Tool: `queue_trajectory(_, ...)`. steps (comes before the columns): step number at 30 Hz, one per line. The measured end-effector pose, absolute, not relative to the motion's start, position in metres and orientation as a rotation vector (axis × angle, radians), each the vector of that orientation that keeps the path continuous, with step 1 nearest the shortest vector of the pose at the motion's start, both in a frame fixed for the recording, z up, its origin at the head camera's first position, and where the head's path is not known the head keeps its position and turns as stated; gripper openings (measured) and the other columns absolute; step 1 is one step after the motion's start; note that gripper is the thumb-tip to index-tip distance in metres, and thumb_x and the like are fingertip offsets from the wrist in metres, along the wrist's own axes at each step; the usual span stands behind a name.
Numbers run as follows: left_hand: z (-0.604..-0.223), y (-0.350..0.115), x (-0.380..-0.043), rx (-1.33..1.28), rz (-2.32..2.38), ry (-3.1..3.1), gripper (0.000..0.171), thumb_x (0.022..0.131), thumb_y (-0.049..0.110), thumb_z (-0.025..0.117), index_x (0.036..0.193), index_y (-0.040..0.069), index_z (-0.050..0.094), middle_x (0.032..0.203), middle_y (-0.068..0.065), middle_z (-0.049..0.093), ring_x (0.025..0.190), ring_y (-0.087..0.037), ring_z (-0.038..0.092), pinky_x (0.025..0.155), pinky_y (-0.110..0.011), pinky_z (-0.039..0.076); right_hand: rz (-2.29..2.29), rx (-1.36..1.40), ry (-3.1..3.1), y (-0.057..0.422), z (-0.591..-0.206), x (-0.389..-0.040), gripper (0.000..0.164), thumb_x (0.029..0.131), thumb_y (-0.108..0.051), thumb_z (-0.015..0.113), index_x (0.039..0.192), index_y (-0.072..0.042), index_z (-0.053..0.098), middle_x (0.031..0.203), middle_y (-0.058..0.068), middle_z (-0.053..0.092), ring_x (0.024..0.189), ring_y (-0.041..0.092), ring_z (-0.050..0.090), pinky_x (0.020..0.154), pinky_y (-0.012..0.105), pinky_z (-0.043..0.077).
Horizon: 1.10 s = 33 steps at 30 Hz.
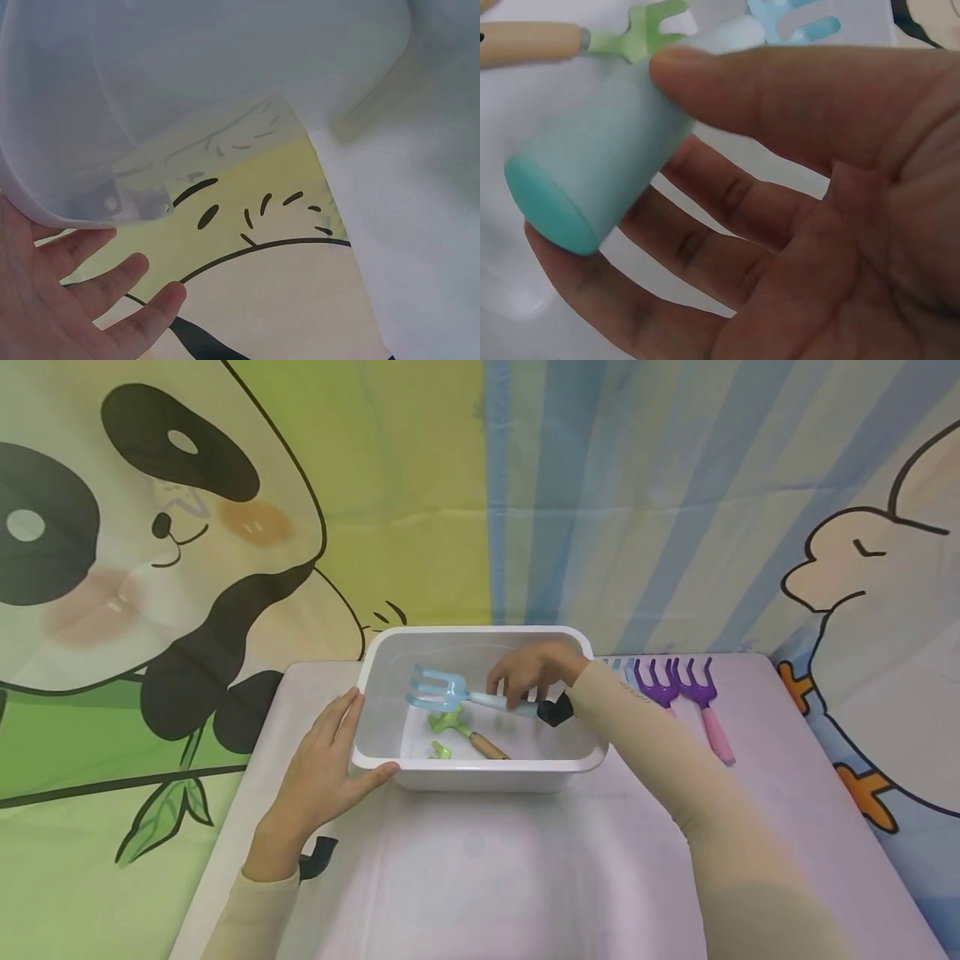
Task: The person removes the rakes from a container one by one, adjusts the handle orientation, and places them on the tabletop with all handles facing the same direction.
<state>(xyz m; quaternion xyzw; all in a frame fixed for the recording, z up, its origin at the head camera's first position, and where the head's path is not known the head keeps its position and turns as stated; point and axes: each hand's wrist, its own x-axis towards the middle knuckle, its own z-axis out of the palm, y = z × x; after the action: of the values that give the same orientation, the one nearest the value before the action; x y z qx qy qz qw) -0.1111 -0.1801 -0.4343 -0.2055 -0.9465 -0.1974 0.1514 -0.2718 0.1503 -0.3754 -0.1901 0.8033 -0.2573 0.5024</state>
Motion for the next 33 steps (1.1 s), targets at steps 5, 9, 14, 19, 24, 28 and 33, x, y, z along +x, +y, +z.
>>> queue_trajectory(5,-0.435,-0.18,-0.112,-0.592,-0.571,-2.712,0.112,0.079,0.074,0.065,0.158,0.003,0.027,0.162,-0.012,0.026,0.146,-0.037,0.026,0.108,-0.062,0.032,-0.702,-0.492,1.869,0.16,-0.365,-0.264,0.032,0.094,-0.002,0.062,0.125,-0.008,0.057,0.117,0.016,0.053,0.092,0.024,0.059,0.077,0.042,0.057)
queue_trajectory(9,-0.436,-0.181,-0.112,-0.593,-0.573,-2.716,0.112,0.079,0.074,0.065,0.158,0.004,0.026,0.162,-0.012,0.025,0.146,-0.036,0.024,0.107,-0.062,0.032,-0.768,-0.508,1.845,0.168,-0.358,-0.256,0.033,0.095,-0.005,0.063,0.127,-0.007,0.056,0.116,0.016,0.053,0.093,0.024,0.06,0.076,0.041,0.057)
queue_trajectory(14,-0.435,-0.18,-0.111,-0.595,-0.578,-2.714,0.112,0.079,0.073,0.065,0.157,0.003,0.027,0.162,-0.013,0.026,0.146,-0.036,0.024,0.107,-0.062,0.033,-0.823,-0.493,1.856,0.177,-0.347,-0.245,0.034,0.096,-0.007,0.065,0.129,-0.008,0.055,0.118,0.017,0.052,0.092,0.025,0.06,0.077,0.04,0.056)
queue_trajectory(19,-0.436,-0.181,-0.112,-0.597,-0.574,-2.705,0.112,0.079,0.073,0.065,0.157,0.002,0.027,0.161,-0.013,0.027,0.146,-0.037,0.026,0.106,-0.062,0.034,-0.849,-0.501,1.868,0.185,-0.341,-0.236,0.034,0.097,-0.009,0.065,0.129,-0.008,0.054,0.117,0.017,0.052,0.091,0.027,0.06,0.076,0.04,0.056)
queue_trajectory(24,-0.437,-0.182,-0.112,-0.596,-0.579,-2.699,0.112,0.079,0.073,0.066,0.157,0.002,0.027,0.161,-0.014,0.027,0.145,-0.037,0.026,0.105,-0.063,0.035,-0.88,-0.524,1.868,0.191,-0.339,-0.228,0.035,0.097,-0.01,0.064,0.13,-0.007,0.053,0.118,0.018,0.052,0.092,0.028,0.06,0.076,0.04,0.056)
queue_trajectory(28,-0.437,-0.182,-0.112,-0.598,-0.578,-2.7,0.112,0.079,0.073,0.066,0.157,0.002,0.028,0.161,-0.014,0.027,0.145,-0.038,0.027,0.105,-0.063,0.035,-0.91,-0.533,1.873,0.196,-0.336,-0.22,0.036,0.097,-0.01,0.064,0.131,-0.006,0.053,0.118,0.018,0.053,0.092,0.028,0.06,0.076,0.041,0.056)
queue_trajectory(33,-0.437,-0.181,-0.112,-0.606,-0.582,-2.697,0.112,0.079,0.072,0.066,0.157,0.002,0.027,0.161,-0.013,0.027,0.145,-0.037,0.026,0.105,-0.063,0.035,-0.952,-0.524,1.899,0.206,-0.327,-0.209,0.036,0.097,-0.01,0.064,0.131,-0.007,0.054,0.117,0.018,0.053,0.095,0.03,0.06,0.078,0.042,0.056)
